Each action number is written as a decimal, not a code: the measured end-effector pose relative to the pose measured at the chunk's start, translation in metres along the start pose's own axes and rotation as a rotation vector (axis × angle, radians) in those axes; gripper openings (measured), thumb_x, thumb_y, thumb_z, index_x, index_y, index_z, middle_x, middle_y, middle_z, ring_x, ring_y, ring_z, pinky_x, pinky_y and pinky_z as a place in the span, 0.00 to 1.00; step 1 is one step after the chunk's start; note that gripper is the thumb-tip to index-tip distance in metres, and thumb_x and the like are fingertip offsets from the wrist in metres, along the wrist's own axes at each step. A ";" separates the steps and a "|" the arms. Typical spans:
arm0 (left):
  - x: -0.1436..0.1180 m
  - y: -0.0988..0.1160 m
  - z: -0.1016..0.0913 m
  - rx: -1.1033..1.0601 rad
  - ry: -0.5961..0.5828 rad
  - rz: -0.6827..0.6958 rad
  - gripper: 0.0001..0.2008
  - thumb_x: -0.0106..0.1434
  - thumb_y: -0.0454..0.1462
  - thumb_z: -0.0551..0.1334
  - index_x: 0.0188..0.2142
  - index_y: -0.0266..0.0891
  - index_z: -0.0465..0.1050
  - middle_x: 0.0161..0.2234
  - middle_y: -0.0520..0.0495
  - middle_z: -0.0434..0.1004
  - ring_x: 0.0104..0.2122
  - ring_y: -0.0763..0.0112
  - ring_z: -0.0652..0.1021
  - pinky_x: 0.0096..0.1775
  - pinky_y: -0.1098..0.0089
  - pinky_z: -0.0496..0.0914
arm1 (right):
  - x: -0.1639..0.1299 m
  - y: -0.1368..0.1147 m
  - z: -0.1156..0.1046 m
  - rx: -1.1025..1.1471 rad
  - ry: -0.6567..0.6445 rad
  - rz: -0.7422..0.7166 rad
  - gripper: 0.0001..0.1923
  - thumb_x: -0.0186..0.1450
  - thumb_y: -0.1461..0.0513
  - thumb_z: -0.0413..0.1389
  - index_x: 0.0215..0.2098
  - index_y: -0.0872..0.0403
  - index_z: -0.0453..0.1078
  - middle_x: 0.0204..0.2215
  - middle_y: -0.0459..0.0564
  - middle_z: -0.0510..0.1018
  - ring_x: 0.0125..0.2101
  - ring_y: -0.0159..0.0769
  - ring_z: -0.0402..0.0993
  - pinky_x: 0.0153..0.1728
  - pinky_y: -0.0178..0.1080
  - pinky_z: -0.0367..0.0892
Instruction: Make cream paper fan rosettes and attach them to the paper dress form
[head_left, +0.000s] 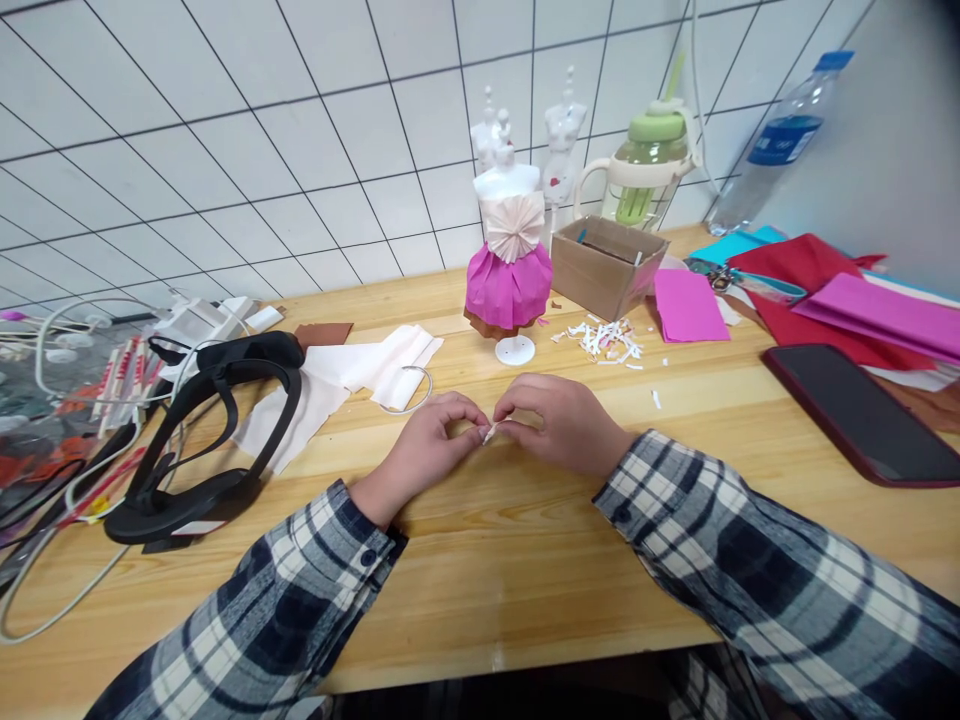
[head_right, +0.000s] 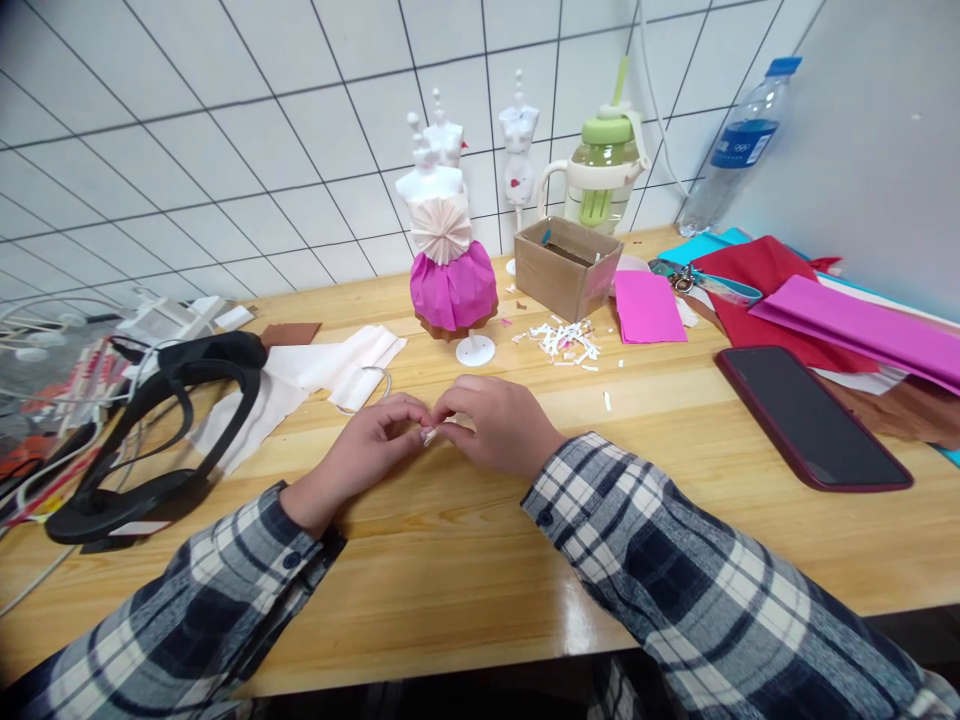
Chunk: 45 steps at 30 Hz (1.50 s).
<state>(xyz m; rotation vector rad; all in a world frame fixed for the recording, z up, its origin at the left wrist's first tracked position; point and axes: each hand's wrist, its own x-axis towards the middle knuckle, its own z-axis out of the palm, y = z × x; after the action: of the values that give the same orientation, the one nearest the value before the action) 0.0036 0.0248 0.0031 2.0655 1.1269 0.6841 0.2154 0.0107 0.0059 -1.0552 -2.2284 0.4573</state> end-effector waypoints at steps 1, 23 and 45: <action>0.000 0.001 0.000 -0.015 -0.005 -0.007 0.04 0.61 0.37 0.63 0.32 0.40 0.77 0.35 0.47 0.79 0.38 0.66 0.78 0.44 0.63 0.71 | 0.000 -0.001 0.000 0.016 0.014 -0.020 0.07 0.67 0.59 0.56 0.40 0.53 0.74 0.37 0.49 0.79 0.39 0.35 0.73 0.40 0.36 0.64; -0.007 0.011 -0.006 0.554 0.038 0.171 0.04 0.62 0.36 0.61 0.33 0.42 0.75 0.37 0.47 0.79 0.41 0.61 0.74 0.45 0.58 0.62 | 0.002 -0.005 0.001 0.103 -0.115 0.203 0.09 0.62 0.57 0.60 0.33 0.54 0.77 0.27 0.46 0.79 0.29 0.31 0.71 0.34 0.34 0.61; -0.010 0.014 -0.006 0.682 0.093 0.318 0.06 0.65 0.36 0.58 0.35 0.43 0.75 0.37 0.49 0.79 0.41 0.62 0.74 0.49 0.55 0.59 | 0.002 0.001 0.006 0.064 -0.165 0.356 0.07 0.60 0.63 0.57 0.29 0.52 0.78 0.25 0.43 0.79 0.26 0.29 0.70 0.28 0.33 0.58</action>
<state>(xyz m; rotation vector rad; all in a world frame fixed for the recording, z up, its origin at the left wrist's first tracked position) 0.0021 0.0126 0.0161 2.8608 1.2060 0.5958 0.2111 0.0128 0.0021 -1.4318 -2.1510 0.7876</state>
